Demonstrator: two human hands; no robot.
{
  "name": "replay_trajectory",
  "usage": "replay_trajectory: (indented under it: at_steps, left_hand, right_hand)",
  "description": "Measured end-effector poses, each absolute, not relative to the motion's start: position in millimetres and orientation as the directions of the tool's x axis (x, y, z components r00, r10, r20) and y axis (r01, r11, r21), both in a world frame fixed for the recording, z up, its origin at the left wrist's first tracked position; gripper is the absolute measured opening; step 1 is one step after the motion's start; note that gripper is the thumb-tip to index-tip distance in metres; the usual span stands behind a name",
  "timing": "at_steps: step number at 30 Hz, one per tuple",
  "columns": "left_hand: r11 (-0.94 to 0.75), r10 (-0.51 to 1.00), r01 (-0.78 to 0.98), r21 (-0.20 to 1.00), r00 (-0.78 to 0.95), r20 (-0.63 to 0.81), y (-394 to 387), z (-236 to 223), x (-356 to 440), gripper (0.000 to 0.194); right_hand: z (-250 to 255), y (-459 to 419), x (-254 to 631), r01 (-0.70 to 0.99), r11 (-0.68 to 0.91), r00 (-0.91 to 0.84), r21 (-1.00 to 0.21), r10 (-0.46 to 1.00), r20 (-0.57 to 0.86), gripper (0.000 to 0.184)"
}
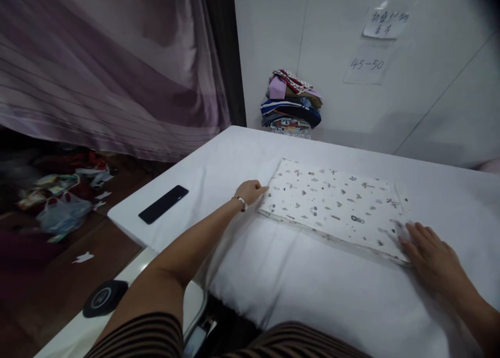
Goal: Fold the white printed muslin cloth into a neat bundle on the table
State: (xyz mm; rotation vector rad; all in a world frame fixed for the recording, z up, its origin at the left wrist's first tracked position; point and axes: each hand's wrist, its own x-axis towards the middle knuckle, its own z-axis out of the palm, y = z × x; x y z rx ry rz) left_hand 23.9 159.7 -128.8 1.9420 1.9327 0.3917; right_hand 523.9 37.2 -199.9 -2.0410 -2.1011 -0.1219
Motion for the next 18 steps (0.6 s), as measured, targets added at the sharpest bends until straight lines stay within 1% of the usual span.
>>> replay_trajectory:
  at_steps: [2, 4, 6, 8, 12, 15, 18]
  left_hand:
    - [0.066, 0.988, 0.897, 0.437, 0.001, -0.152, 146.4, -129.2, 19.5, 0.043]
    - [0.096, 0.974, 0.9, 0.426, 0.003, -0.227, 138.4, -131.8, 18.4, 0.045]
    - [0.113, 0.965, 0.897, 0.428, 0.004, -0.264, 135.1, -135.8, 19.5, 0.045]
    - [0.121, 0.964, 0.887, 0.446, 0.002, -0.266, 134.6, -140.1, 21.6, 0.043]
    - [0.145, 0.973, 0.863, 0.484, -0.037, -0.226, 135.3, -144.9, 26.1, 0.034]
    - [0.153, 0.98, 0.845, 0.513, -0.065, -0.187, 133.9, -143.5, 28.4, 0.032]
    - [0.159, 0.973, 0.858, 0.488, -0.052, -0.224, 131.7, -139.3, 30.6, 0.041]
  right_hand:
    - [-202.7, 32.6, 524.7, 0.982, 0.073, -0.03, -0.175, 0.971, 0.239, 0.063]
    - [-205.2, 31.1, 523.9, 0.968, 0.028, 0.035, -0.248, 0.969, 0.244, 0.065]
    - [-207.1, 31.2, 522.3, 0.952, -0.054, 0.129, -0.302, 0.964, 0.233, 0.068]
    - [-207.9, 31.8, 520.8, 0.939, -0.079, 0.154, -0.334, 0.967, 0.204, 0.07]
    - [-207.3, 32.2, 519.4, 0.937, -0.113, 0.173, -0.33, 0.972, 0.159, 0.074]
    - [-209.6, 32.2, 520.7, 0.944, -0.113, 0.175, -0.31, 0.968, 0.178, 0.079]
    - [-214.9, 32.3, 523.7, 0.978, -0.078, 0.126, -0.192, 0.958, 0.257, 0.073]
